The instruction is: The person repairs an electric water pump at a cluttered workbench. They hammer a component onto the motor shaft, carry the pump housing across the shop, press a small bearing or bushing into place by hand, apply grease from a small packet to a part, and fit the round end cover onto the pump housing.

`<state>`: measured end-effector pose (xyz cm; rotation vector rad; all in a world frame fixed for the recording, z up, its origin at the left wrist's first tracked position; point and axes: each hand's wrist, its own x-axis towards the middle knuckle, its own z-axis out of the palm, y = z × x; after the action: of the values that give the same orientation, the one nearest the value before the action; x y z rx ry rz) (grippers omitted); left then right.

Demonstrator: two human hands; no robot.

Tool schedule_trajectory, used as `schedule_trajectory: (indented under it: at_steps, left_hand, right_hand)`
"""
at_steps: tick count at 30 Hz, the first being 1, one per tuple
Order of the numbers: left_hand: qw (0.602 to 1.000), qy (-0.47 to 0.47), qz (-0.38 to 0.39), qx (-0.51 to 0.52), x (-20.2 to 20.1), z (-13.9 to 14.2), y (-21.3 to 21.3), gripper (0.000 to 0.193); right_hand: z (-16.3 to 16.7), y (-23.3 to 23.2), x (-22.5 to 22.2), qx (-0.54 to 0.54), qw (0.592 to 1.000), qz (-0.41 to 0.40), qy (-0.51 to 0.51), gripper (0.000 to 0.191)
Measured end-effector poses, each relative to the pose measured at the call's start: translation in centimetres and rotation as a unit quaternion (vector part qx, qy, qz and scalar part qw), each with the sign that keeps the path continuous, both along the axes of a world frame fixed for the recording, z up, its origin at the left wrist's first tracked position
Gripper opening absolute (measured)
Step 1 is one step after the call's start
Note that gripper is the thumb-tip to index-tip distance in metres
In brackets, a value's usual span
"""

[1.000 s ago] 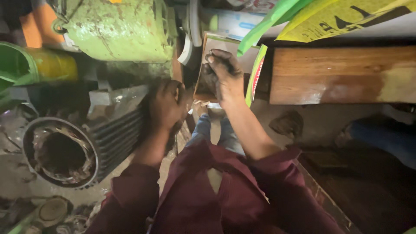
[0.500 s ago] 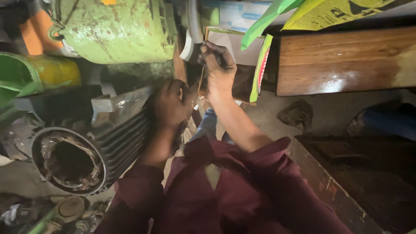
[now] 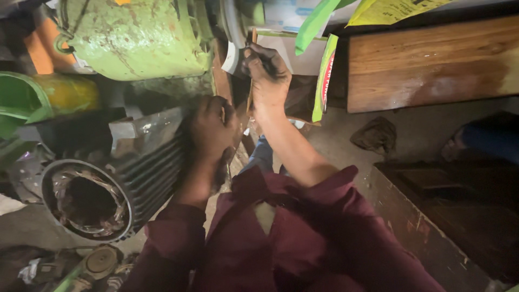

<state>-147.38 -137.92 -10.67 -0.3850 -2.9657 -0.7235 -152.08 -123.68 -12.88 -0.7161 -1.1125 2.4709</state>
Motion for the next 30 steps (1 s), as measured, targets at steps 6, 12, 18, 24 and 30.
schedule_trajectory:
  at_steps: [6,12,18,24,30]
  left_hand:
    - [1.000,-0.006,0.016,0.021,0.0,-0.4,0.3,0.012]
    - [1.000,-0.024,0.016,0.011,-0.2,-0.8,0.2,0.012]
    - [1.000,-0.016,0.004,0.020,-0.3,-0.9,0.2,0.015]
    - [1.000,-0.009,0.000,0.010,-0.5,-0.5,0.4,0.013]
    - [0.999,-0.032,0.000,0.020,-0.6,0.2,0.4,0.013]
  right_hand:
    - [0.6,-0.2,-0.3,0.049,0.999,-0.019,-0.011,0.017]
    - [0.5,-0.3,-0.2,0.037,0.999,-0.019,-0.008,0.018]
    - [0.1,0.1,-0.2,0.075,0.997,-0.002,-0.030,0.017]
    - [0.2,0.0,-0.7,0.046,0.998,-0.018,-0.026,0.017]
    - [0.4,0.1,-0.8,0.067,0.997,-0.012,-0.025,0.018]
